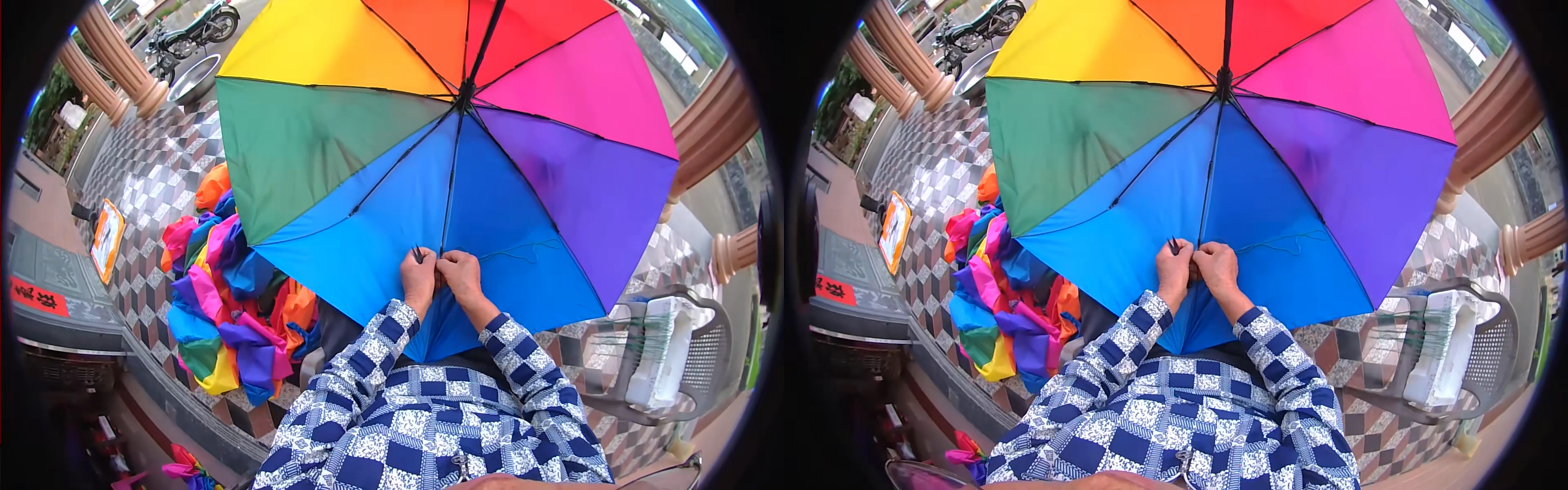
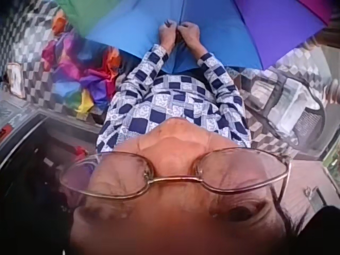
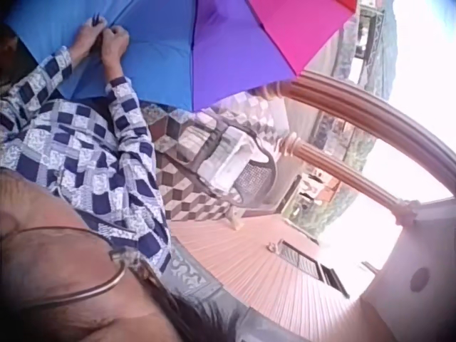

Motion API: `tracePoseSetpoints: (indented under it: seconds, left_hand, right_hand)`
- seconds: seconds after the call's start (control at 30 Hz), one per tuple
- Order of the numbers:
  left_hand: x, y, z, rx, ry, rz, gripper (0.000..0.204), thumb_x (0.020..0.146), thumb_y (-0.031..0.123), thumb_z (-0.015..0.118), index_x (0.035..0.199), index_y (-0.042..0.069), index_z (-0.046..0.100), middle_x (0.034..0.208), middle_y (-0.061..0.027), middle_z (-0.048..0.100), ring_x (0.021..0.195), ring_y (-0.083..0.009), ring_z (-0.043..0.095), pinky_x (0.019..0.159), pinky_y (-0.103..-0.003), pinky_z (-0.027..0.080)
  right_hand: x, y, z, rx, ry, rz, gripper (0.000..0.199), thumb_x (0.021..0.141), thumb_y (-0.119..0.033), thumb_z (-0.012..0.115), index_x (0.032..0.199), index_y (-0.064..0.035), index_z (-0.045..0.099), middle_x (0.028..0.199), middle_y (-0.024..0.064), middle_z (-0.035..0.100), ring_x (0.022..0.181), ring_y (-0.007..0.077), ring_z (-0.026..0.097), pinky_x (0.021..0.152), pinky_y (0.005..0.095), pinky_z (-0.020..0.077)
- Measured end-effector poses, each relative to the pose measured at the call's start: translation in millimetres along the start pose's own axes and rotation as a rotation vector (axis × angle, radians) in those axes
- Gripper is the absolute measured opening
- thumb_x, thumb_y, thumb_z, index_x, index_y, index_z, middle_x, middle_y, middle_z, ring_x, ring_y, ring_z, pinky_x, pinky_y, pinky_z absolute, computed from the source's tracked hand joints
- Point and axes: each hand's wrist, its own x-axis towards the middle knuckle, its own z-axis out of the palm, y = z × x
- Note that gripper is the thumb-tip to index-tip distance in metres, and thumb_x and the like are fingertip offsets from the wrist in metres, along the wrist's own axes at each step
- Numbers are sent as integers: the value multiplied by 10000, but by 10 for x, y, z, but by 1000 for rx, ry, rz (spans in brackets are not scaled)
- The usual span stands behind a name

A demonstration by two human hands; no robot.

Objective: The person is repairing a rainbow-colored umbrella by sewing the fabric back onto the frame or fixing a rib.

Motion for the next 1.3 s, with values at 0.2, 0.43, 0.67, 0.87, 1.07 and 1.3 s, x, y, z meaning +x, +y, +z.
tracePoseSetpoints:
  seconds: [0.2,0.43,0.67,0.87,1.07,1.3]
  left_hand:
    - [15,162,-11,128,-28,8,96,804,127,596,776,46,552,604,-14,525,449,-97,498,392,-245,384]
    - [26,190,-93,-32,-42,-145,93,797,127,603,789,44,561,612,-24,538,396,-107,480,361,-247,353]
    - [-77,73,-95,-136,-24,-171,102,801,139,602,801,44,566,618,-30,543,392,-101,463,353,-245,336]
    - [5,109,-108,-113,-71,-150,94,812,142,588,795,51,572,638,-42,566,407,-91,458,368,-233,339]
    - [111,186,-154,-190,-46,-240,119,793,150,622,825,45,575,651,-36,552,430,-102,473,379,-244,354]
    - [13,147,-157,-206,-48,-279,128,786,149,636,832,47,572,653,-35,548,442,-101,479,394,-243,359]
  right_hand:
    - [24,116,-11,0,56,38,173,660,-180,601,658,-13,649,613,139,609,565,247,598,537,352,458]
    - [-4,114,-20,-52,0,11,165,660,-161,610,669,-2,654,608,121,615,542,206,582,516,336,442]
    - [-179,-18,-78,166,-53,43,142,677,-126,630,677,16,645,594,44,588,544,97,520,484,266,401]
    - [-88,-14,-107,254,-121,45,99,697,-97,628,647,-12,626,585,1,551,534,75,478,468,228,363]
    - [-54,-97,-213,351,-230,192,120,739,-131,655,738,-12,639,694,13,592,615,84,526,546,220,419]
    - [-100,-37,-288,408,-301,191,119,764,-116,657,815,-10,658,749,15,612,670,83,550,611,206,435]
